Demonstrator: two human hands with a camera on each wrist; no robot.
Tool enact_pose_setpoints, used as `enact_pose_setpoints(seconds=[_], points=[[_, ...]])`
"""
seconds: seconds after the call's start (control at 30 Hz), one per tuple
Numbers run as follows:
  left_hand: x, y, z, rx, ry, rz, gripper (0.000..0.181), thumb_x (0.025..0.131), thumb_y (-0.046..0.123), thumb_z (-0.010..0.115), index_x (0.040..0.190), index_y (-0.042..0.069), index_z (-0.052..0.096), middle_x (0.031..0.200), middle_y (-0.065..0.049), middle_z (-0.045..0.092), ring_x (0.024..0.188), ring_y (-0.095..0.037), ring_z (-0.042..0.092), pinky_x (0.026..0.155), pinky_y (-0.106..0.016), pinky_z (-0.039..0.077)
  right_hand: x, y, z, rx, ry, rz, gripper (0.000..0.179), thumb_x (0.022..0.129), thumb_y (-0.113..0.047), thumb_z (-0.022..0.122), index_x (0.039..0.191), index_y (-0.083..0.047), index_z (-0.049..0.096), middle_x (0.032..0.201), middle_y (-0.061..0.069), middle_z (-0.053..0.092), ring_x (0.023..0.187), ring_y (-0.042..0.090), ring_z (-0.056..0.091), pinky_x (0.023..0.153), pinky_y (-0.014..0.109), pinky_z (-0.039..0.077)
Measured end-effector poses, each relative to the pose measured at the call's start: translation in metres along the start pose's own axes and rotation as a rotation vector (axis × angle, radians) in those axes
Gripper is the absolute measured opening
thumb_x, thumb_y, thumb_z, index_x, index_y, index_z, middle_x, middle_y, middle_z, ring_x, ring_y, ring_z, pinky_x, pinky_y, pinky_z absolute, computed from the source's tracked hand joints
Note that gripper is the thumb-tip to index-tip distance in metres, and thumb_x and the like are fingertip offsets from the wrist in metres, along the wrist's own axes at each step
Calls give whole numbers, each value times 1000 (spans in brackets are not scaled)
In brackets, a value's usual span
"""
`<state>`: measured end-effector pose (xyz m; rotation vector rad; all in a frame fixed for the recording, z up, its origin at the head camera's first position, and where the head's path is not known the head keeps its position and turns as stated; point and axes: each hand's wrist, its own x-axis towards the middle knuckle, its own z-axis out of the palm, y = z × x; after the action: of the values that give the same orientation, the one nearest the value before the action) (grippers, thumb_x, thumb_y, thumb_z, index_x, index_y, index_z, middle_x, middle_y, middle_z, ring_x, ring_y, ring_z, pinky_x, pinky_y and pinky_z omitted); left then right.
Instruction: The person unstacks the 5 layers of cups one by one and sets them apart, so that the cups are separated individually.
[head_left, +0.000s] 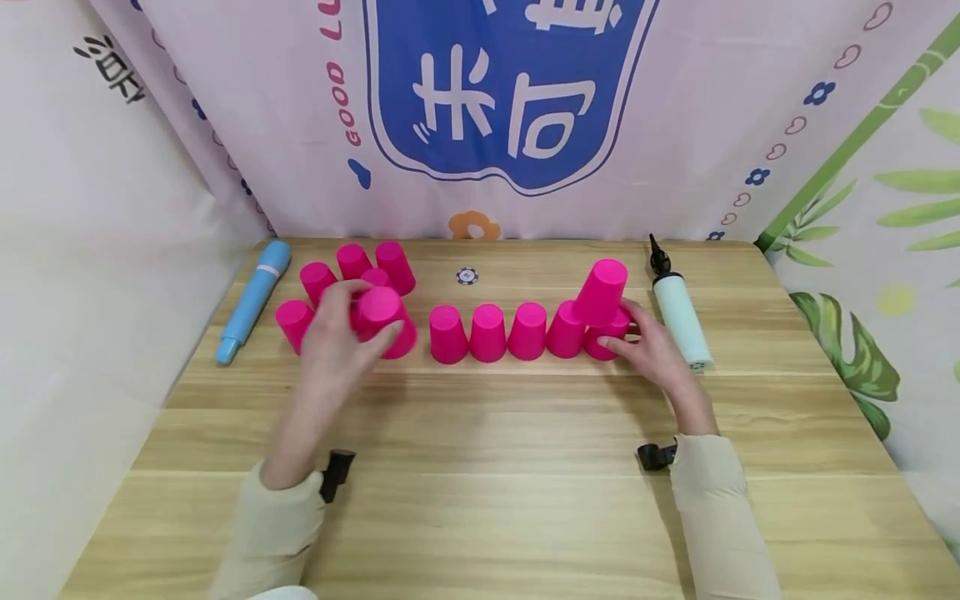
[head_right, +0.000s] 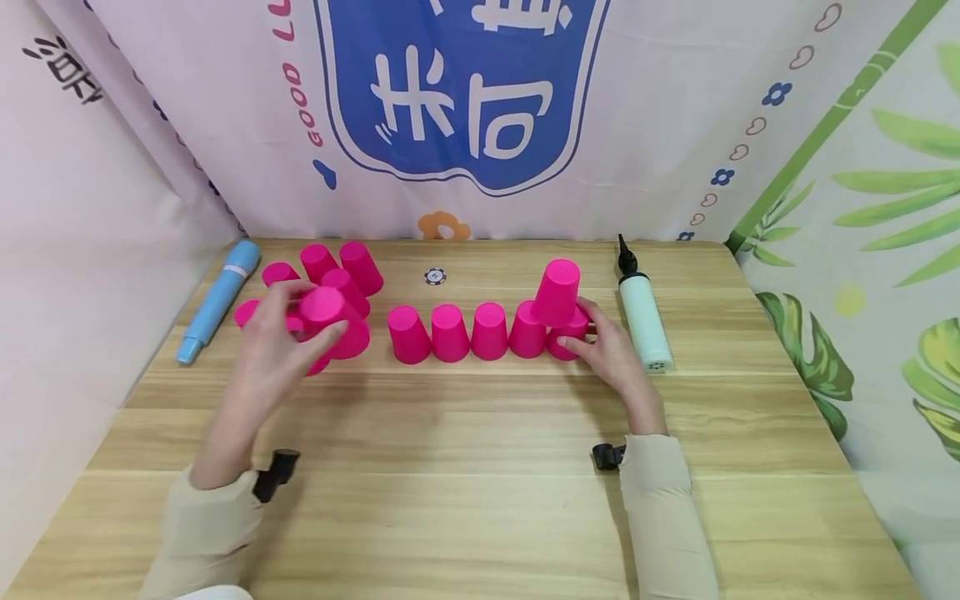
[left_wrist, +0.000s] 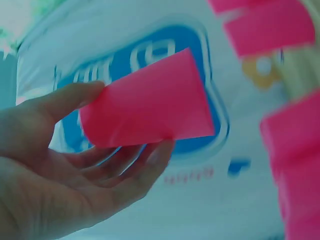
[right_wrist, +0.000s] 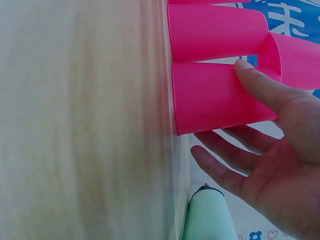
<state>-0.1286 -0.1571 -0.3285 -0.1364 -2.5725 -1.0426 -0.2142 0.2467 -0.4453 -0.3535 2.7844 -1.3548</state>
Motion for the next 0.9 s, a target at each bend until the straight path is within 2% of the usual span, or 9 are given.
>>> enact_pose_setpoints(seconds=[0.1,0.23,0.33,0.4,0.53,0.6,0.77,0.9], points=[[-5,-11,-22,7,4,-52,55,82,5,74,126,-9,43,120,-26,49,109,-41,49,92,-52,45,0,1,-1,3,-5,7,74,88,-22,72,148,-5,32,134,22,48,118,42,52,97,52,45],[-12,-28,-46,51,-18,-165,58,87,13,70,131,-8,38,124,-27,47,112,-43,47,88,-53,46,0,1,-1,5,-7,13,74,88,-21,71,148,-5,32,135,22,48,118,43,52,97,52,45],[-15,-43,-59,87,-51,-249,61,90,20,67,134,-8,35,126,-29,45,114,-46,45,88,-55,45,0,1,-1,5,-8,18,73,88,-21,71,148,-6,32,135,22,48,118,43,52,97,52,45],[-16,-54,-64,91,-71,-270,60,90,18,65,133,-10,33,126,-31,44,114,-48,44,89,-56,43,0,2,-1,1,-10,18,74,88,-21,71,148,-6,31,135,22,48,118,43,52,97,52,45],[-14,-75,-69,94,-110,-289,60,90,15,65,131,-13,32,124,-32,43,111,-49,43,87,-55,41,1,2,-2,-7,-6,13,74,88,-22,71,148,-5,31,136,22,48,119,43,52,97,53,45],[-11,-87,-69,107,-151,-316,61,90,17,65,132,-13,31,123,-33,43,109,-48,44,83,-52,43,1,2,-2,-12,-1,12,74,88,-22,71,148,-5,32,136,22,48,119,43,52,97,53,44],[-5,-115,-59,127,-215,-345,60,90,16,65,130,-14,31,119,-33,45,102,-46,46,80,-51,45,1,3,-2,-24,1,5,74,88,-24,71,148,-5,32,135,22,49,118,42,52,98,52,44],[-4,-126,-52,137,-220,-353,59,88,13,65,128,-15,32,118,-34,44,102,-47,45,83,-54,45,1,3,0,-32,-1,-3,74,88,-23,71,148,-4,31,135,22,49,118,42,53,98,52,44]])
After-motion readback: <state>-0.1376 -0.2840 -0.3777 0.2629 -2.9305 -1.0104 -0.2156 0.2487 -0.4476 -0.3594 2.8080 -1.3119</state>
